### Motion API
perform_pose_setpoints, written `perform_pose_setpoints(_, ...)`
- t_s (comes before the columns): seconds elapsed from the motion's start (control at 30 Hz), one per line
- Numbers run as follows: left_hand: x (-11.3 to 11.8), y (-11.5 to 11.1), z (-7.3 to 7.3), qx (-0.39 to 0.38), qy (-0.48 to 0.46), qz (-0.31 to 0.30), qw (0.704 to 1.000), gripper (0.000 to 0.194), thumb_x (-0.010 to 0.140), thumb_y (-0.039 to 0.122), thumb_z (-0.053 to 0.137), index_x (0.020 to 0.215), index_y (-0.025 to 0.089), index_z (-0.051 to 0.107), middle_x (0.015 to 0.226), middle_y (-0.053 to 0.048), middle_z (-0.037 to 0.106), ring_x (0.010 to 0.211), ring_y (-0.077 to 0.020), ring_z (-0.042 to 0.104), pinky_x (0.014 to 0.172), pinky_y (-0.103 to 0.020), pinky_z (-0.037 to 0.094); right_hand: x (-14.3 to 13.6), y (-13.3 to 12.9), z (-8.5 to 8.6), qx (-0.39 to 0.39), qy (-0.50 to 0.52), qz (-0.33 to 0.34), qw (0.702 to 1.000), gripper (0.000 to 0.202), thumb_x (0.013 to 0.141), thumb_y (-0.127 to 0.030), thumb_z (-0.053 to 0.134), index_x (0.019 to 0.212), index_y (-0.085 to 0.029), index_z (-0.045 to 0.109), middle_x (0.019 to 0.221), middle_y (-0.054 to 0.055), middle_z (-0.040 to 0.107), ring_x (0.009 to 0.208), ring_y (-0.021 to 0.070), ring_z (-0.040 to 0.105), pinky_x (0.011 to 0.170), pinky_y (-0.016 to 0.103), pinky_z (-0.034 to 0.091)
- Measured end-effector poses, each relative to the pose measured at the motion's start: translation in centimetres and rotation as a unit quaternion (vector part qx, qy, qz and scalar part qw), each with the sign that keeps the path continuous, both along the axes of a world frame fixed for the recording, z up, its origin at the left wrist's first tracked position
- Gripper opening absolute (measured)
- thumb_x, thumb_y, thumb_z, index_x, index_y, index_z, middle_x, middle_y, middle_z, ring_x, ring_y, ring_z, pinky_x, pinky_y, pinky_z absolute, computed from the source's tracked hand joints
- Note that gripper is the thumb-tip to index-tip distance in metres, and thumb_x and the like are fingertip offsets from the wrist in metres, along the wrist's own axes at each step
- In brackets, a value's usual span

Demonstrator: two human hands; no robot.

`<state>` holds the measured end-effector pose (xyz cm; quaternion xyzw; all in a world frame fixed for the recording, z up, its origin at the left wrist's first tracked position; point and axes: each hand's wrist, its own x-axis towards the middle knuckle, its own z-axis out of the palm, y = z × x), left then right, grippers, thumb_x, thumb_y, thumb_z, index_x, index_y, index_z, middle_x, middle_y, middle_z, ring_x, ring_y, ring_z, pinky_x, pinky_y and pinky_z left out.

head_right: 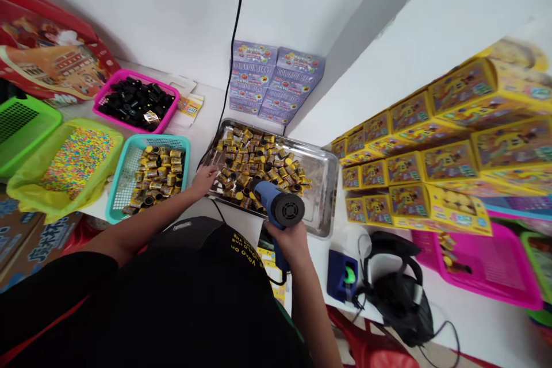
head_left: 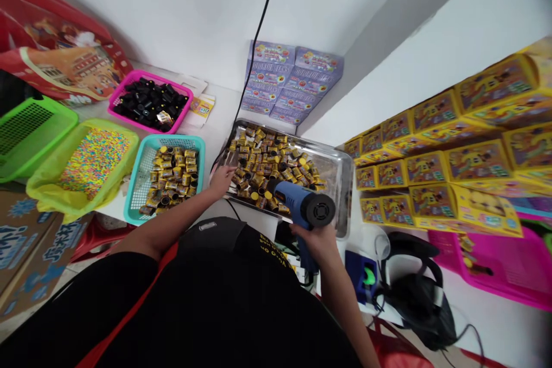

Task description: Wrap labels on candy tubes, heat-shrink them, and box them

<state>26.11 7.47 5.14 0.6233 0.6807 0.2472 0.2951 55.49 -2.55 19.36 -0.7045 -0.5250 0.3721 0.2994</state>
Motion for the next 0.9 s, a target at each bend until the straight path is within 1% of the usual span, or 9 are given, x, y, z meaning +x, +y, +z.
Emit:
perform_pose_setpoints(0.13, -2.7, -3.2, -0.4, -0.013, 0.029, -0.014, 0.999, 0.014, 0.088, 0.022, 0.056, 0.088, 0.017, 0.069, 0.087, -0.006, 0.067, 0.084, -0.0188, 0.062, 0.078, -0.031, 0.049, -0.3, -0.3, -1.0, -0.046, 0.033, 0.030, 0.998, 0.034, 0.050, -0.037, 0.076, 0.078, -0.019, 0.068, 0.074, 0.005, 0.071, 0.079, 0.0290, 0.067, 0.069, 0.039, 0.056)
perform_pose_setpoints(0.23, -3.2, -5.2, -0.8, -0.013, 0.039, -0.052, 0.998, 0.009, 0.085, 0.022, 0.062, 0.082, 0.017, 0.069, 0.083, -0.006, 0.066, 0.084, -0.0185, 0.061, 0.080, -0.031, 0.048, -0.7, 0.0, -1.6, -0.038, 0.030, 0.010, 0.999, 0.032, 0.053, -0.040, 0.074, 0.076, -0.020, 0.066, 0.069, 0.005, 0.069, 0.077, 0.0291, 0.067, 0.064, 0.037, 0.055)
perform_pose_setpoints(0.3, -3.2, -6.0, -1.1, -0.011, 0.045, -0.073, 0.996, 0.006, 0.083, 0.020, 0.065, 0.079, 0.017, 0.068, 0.083, -0.006, 0.066, 0.087, -0.0194, 0.061, 0.082, -0.032, 0.047, -1.0, 0.7, -1.6, -0.024, 0.019, -0.011, 0.999, 0.034, 0.052, -0.041, 0.074, 0.077, -0.019, 0.066, 0.066, 0.004, 0.069, 0.074, 0.0287, 0.067, 0.062, 0.036, 0.054)
perform_pose_setpoints(0.37, -3.2, -6.4, -1.3, -0.007, 0.051, -0.087, 0.995, 0.004, 0.082, 0.018, 0.065, 0.079, 0.017, 0.068, 0.086, -0.007, 0.066, 0.091, -0.0206, 0.060, 0.085, -0.033, 0.047, -1.3, 1.4, -1.3, -0.032, 0.018, -0.010, 0.999, 0.033, 0.051, -0.040, 0.074, 0.075, -0.019, 0.066, 0.061, 0.004, 0.068, 0.067, 0.0275, 0.066, 0.059, 0.035, 0.054)
perform_pose_setpoints(0.5, -3.4, -6.5, -1.7, -0.001, 0.063, -0.107, 0.992, 0.004, 0.082, 0.018, 0.065, 0.080, 0.018, 0.068, 0.087, -0.008, 0.067, 0.093, -0.0217, 0.060, 0.085, -0.035, 0.047, -2.1, 2.6, -0.5, -0.091, 0.063, 0.021, 0.994, 0.029, 0.053, -0.039, 0.073, 0.073, -0.019, 0.065, 0.056, 0.004, 0.066, 0.053, 0.0252, 0.063, 0.053, 0.036, 0.053)
perform_pose_setpoints(0.67, -3.4, -6.4, -1.7, 0.003, 0.071, -0.130, 0.989, 0.006, 0.081, 0.017, 0.066, 0.075, 0.018, 0.067, 0.081, -0.007, 0.066, 0.090, -0.0218, 0.061, 0.084, -0.035, 0.047, -2.6, 2.6, -0.6, 0.001, -0.067, -0.029, 0.997, 0.027, 0.051, -0.038, 0.071, 0.070, -0.020, 0.065, 0.067, 0.008, 0.070, 0.075, 0.0330, 0.068, 0.067, 0.041, 0.055)
perform_pose_setpoints(0.73, -3.4, -6.3, -1.6, 0.005, 0.075, -0.136, 0.988, 0.007, 0.082, 0.017, 0.066, 0.075, 0.018, 0.067, 0.081, -0.008, 0.066, 0.090, -0.0220, 0.061, 0.084, -0.035, 0.047, -2.4, 2.2, -0.9, -0.029, -0.036, -0.021, 0.999, 0.028, 0.051, -0.040, 0.071, 0.070, -0.020, 0.065, 0.067, 0.008, 0.070, 0.072, 0.0330, 0.068, 0.064, 0.041, 0.055)
perform_pose_setpoints(0.83, -3.4, -6.3, -1.5, 0.005, 0.083, -0.139, 0.987, 0.007, 0.082, 0.017, 0.065, 0.076, 0.018, 0.067, 0.082, -0.008, 0.066, 0.091, -0.0227, 0.060, 0.084, -0.035, 0.047, -2.1, 1.4, -1.4, -0.093, 0.063, -0.003, 0.994, 0.030, 0.054, -0.043, 0.070, 0.071, -0.019, 0.066, 0.059, 0.006, 0.068, 0.057, 0.0280, 0.065, 0.054, 0.038, 0.055)
perform_pose_setpoints(0.9, -3.4, -6.2, -1.4, 0.003, 0.090, -0.141, 0.986, 0.006, 0.083, 0.017, 0.065, 0.077, 0.017, 0.067, 0.083, -0.009, 0.066, 0.091, -0.0235, 0.060, 0.084, -0.036, 0.047, -2.1, 0.9, -1.8, -0.060, 0.035, -0.019, 0.997, 0.028, 0.053, -0.041, 0.071, 0.071, -0.020, 0.065, 0.060, 0.004, 0.068, 0.061, 0.0279, 0.066, 0.056, 0.037, 0.055)
